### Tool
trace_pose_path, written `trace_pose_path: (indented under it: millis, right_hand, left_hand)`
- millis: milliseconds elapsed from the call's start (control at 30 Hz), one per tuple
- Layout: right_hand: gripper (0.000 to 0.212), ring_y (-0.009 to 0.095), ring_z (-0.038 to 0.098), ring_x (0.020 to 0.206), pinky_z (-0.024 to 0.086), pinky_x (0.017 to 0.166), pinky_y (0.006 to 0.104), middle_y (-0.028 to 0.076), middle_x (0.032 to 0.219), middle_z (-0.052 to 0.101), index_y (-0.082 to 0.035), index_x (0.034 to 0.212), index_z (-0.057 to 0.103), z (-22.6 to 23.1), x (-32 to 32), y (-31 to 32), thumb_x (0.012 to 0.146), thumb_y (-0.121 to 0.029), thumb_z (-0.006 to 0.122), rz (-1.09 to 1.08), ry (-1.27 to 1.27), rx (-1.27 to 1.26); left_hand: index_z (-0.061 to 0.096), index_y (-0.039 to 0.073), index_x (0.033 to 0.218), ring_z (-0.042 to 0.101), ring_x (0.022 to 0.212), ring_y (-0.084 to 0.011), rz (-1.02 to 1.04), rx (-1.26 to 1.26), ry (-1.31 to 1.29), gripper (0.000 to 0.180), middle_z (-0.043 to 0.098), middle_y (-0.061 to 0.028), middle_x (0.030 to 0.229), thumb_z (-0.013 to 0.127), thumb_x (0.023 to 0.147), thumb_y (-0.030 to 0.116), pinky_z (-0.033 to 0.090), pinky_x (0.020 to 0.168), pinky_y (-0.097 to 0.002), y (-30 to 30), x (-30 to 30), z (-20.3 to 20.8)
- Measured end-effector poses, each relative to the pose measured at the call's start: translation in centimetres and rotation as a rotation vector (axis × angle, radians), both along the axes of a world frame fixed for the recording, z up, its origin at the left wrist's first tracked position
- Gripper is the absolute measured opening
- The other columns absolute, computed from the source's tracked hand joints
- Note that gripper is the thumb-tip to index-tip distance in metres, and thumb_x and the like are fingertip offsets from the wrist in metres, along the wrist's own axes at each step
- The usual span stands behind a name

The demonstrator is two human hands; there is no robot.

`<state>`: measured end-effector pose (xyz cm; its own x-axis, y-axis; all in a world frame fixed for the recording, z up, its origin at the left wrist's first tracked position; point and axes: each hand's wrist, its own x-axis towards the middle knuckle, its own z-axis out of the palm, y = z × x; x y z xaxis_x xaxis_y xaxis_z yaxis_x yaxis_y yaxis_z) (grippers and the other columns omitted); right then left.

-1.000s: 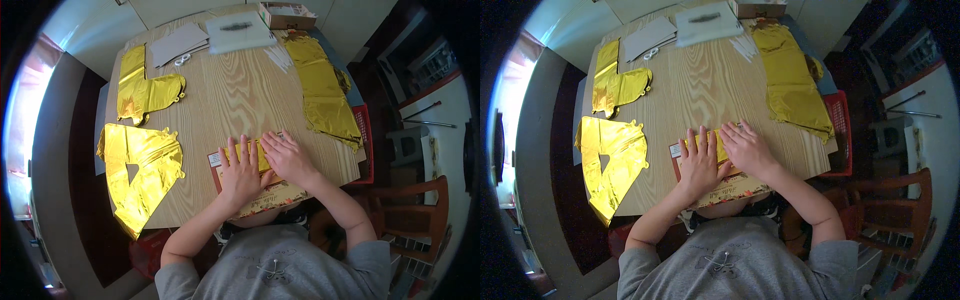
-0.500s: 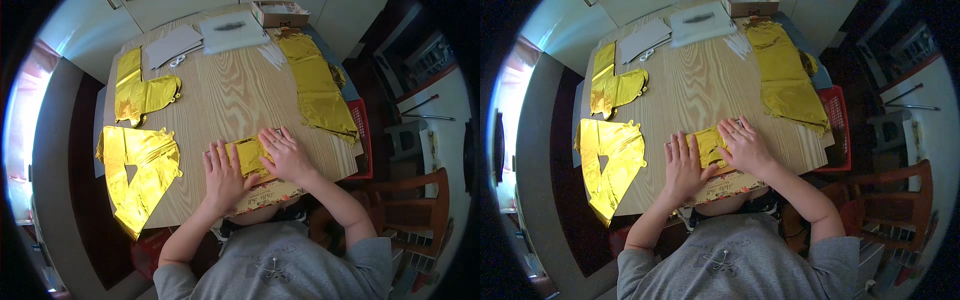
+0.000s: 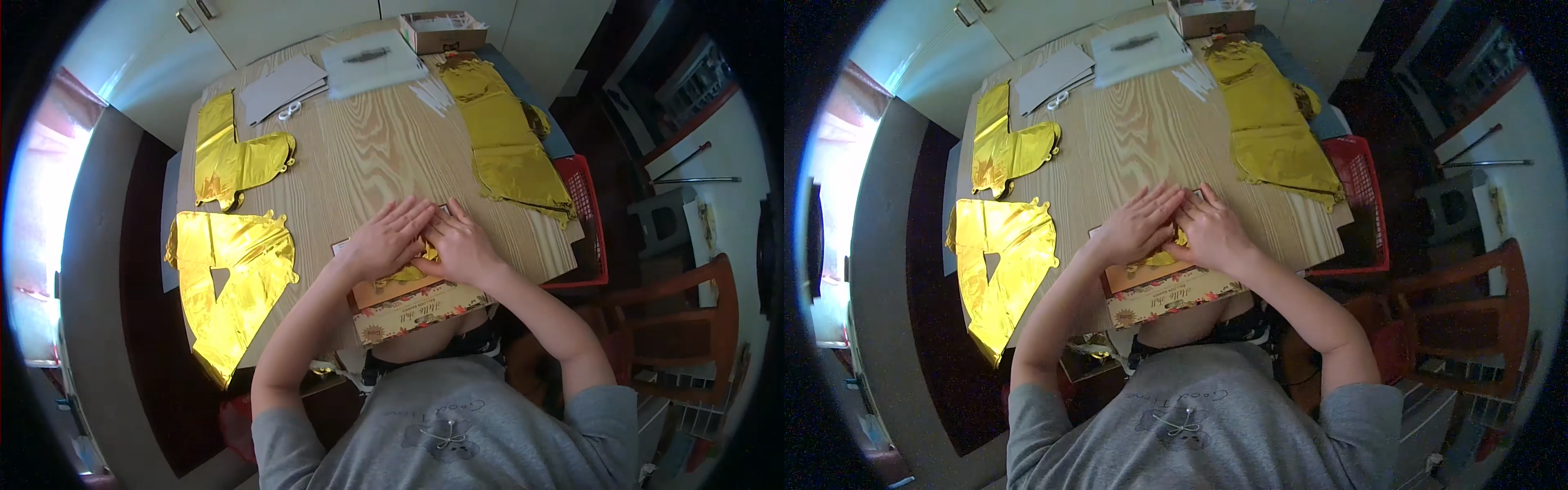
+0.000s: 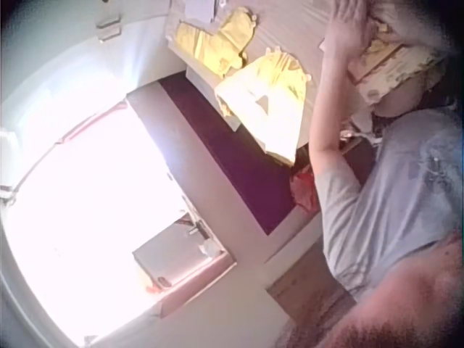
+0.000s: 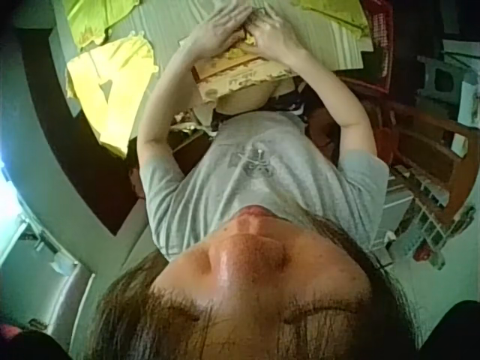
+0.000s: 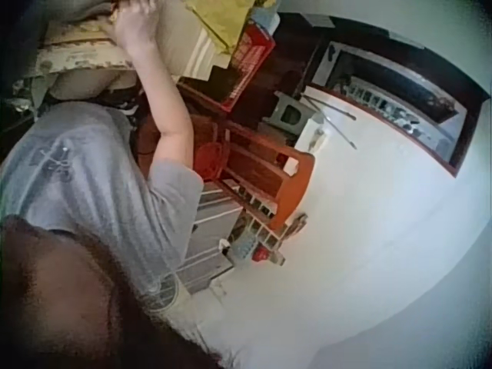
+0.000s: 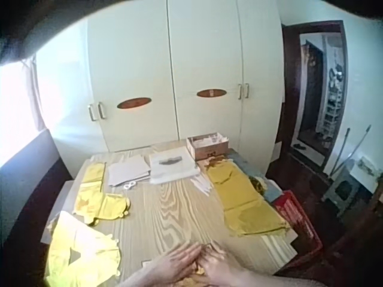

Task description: Folding gold foil sheets around rectangular cardboard inserts to package them.

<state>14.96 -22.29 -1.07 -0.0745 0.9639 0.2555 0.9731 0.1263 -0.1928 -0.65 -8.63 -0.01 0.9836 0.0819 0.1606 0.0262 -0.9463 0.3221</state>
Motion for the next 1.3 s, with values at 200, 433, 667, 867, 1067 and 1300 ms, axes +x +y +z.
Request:
trace_pose_path:
  millis: [200,433,667,867,1067,1300]
  right_hand:
    - [0.075,0.032,0.045,0.132,0.026,0.114,0.0513,0.022,0.133,0.054,0.007,0.128,0.053,-0.1,0.0,-0.4,0.081,-0.050,0.067,-0.017,0.018,0.039]
    - [0.070,0.027,0.046,0.130,0.029,0.113,0.0511,0.013,0.135,0.054,-0.002,0.128,0.056,3.1,-3.4,-6.6,0.078,-0.049,0.068,0.163,-0.082,0.005]
    - [0.033,0.021,0.057,0.121,0.039,0.108,0.0425,0.006,0.121,0.066,-0.007,0.114,0.066,0.2,-5.6,-9.0,0.086,-0.021,0.057,0.204,-0.070,0.185]
    - [0.026,0.020,0.062,0.113,0.044,0.104,0.0426,0.005,0.112,0.069,-0.009,0.106,0.069,0.9,-5.6,-9.9,0.083,-0.019,0.061,0.227,-0.080,0.253]
    - [0.019,0.018,0.065,0.106,0.048,0.099,0.0398,0.003,0.106,0.069,-0.011,0.102,0.067,5.2,-1.4,-14.5,0.086,-0.019,0.061,0.341,-0.137,0.413]
    - [0.011,0.022,0.067,0.104,0.047,0.099,0.0446,0.003,0.101,0.070,-0.012,0.095,0.066,8.5,5.2,-20.6,0.084,-0.011,0.067,-0.046,-0.296,0.659]
  left_hand:
    - [0.026,0.003,0.150,0.027,0.144,-0.0277,-0.023,0.145,0.007,0.067,0.033,-0.0139,0.153,0.046,0.096,0.037,0.018,0.118,-0.0461,-0.1,-0.2,-0.7]
    - [0.034,0.012,0.148,0.027,0.144,-0.0273,-0.047,0.230,0.035,0.059,0.034,-0.0107,0.153,0.044,0.096,0.038,0.017,0.118,-0.0476,-0.3,-0.3,-1.2]
    - [0.037,0.014,0.147,0.026,0.144,-0.0273,-0.055,0.175,0.055,0.056,0.034,-0.0098,0.153,0.043,0.097,0.039,0.017,0.118,-0.0481,-0.3,-0.1,-0.7]
    - [0.034,0.013,0.149,0.024,0.144,-0.0302,-0.090,0.144,0.096,0.058,0.031,-0.0122,0.154,0.042,0.097,0.039,0.016,0.118,-0.0494,0.1,-0.1,-0.2]
    - [0.033,0.015,0.149,0.024,0.144,-0.0319,-0.110,0.147,0.102,0.058,0.030,-0.0135,0.155,0.040,0.098,0.039,0.015,0.117,-0.0500,0.3,-0.1,-0.7]
    - [0.036,0.016,0.148,0.024,0.144,-0.0338,-0.114,0.168,0.102,0.056,0.030,-0.0136,0.155,0.038,0.098,0.041,0.016,0.117,-0.0517,0.1,-0.2,-0.6]
